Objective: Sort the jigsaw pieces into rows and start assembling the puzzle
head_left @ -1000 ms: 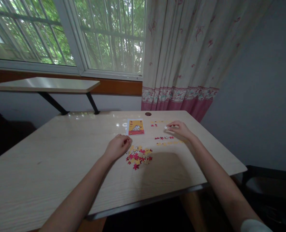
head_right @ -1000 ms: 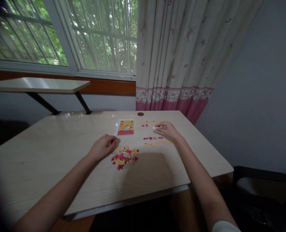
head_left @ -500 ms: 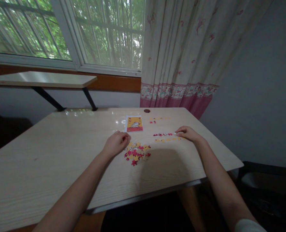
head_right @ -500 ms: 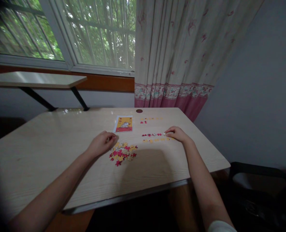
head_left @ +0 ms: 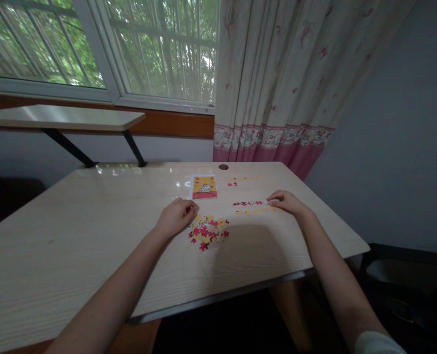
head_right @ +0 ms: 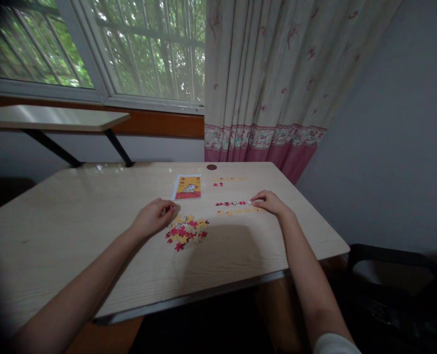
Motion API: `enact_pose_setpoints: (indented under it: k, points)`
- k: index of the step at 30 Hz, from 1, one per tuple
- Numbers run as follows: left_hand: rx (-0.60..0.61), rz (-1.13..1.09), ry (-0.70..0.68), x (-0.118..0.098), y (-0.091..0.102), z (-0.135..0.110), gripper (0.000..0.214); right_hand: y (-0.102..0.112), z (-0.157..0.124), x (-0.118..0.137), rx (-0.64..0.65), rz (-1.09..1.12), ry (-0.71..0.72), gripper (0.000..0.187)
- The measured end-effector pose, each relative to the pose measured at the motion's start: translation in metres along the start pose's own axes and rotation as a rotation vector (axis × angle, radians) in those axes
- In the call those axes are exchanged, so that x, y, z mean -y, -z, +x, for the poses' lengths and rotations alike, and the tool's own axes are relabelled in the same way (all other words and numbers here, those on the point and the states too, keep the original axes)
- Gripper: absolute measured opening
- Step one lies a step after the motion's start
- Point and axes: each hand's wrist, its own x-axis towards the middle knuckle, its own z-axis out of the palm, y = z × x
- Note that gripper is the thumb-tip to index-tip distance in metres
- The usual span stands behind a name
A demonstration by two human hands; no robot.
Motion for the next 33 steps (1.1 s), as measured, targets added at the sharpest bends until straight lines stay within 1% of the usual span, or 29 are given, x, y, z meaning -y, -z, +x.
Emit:
enact_pose_setpoints:
  k: [5,9,11,14,18,21,24,27,30,33]
  points:
    - [0.007,-0.003,0.007,0.001,-0.001,0.0,0.027,-0.001,-0.001,0.005,-0.038,-0.039,-0.022,0.026]
    - [0.004,0.0,0.009,0.003,-0.002,0.001,0.027,-0.002,-0.002,0.01,-0.168,-0.055,-0.079,0.026]
    - [0.004,0.008,0.007,0.003,-0.002,0.002,0.026,-0.002,-0.002,0.011,-0.195,-0.061,-0.083,0.027]
    - [-0.001,0.019,0.009,0.002,-0.001,0.001,0.026,-0.004,-0.001,0.012,-0.155,-0.058,-0.041,0.027]
    - [0.002,0.028,0.015,0.001,-0.001,0.001,0.026,-0.009,0.005,0.011,-0.068,-0.104,0.031,0.027]
    - [0.013,0.021,0.006,0.001,0.0,0.001,0.026,-0.008,0.009,0.006,-0.044,-0.162,0.03,0.024]
    - [0.017,0.023,0.006,0.0,0.002,0.001,0.026,0.003,0.005,-0.007,-0.111,-0.197,-0.063,0.02]
    - [0.016,0.031,0.019,-0.001,0.003,0.001,0.026,0.02,-0.008,-0.026,-0.152,-0.18,-0.25,0.024]
    - [0.015,0.027,0.027,-0.002,0.003,0.001,0.026,0.033,-0.022,-0.039,-0.134,-0.057,-0.382,0.031]
    - [0.014,0.029,0.021,-0.002,0.002,0.001,0.027,0.036,-0.03,-0.039,-0.055,0.104,-0.405,0.036]
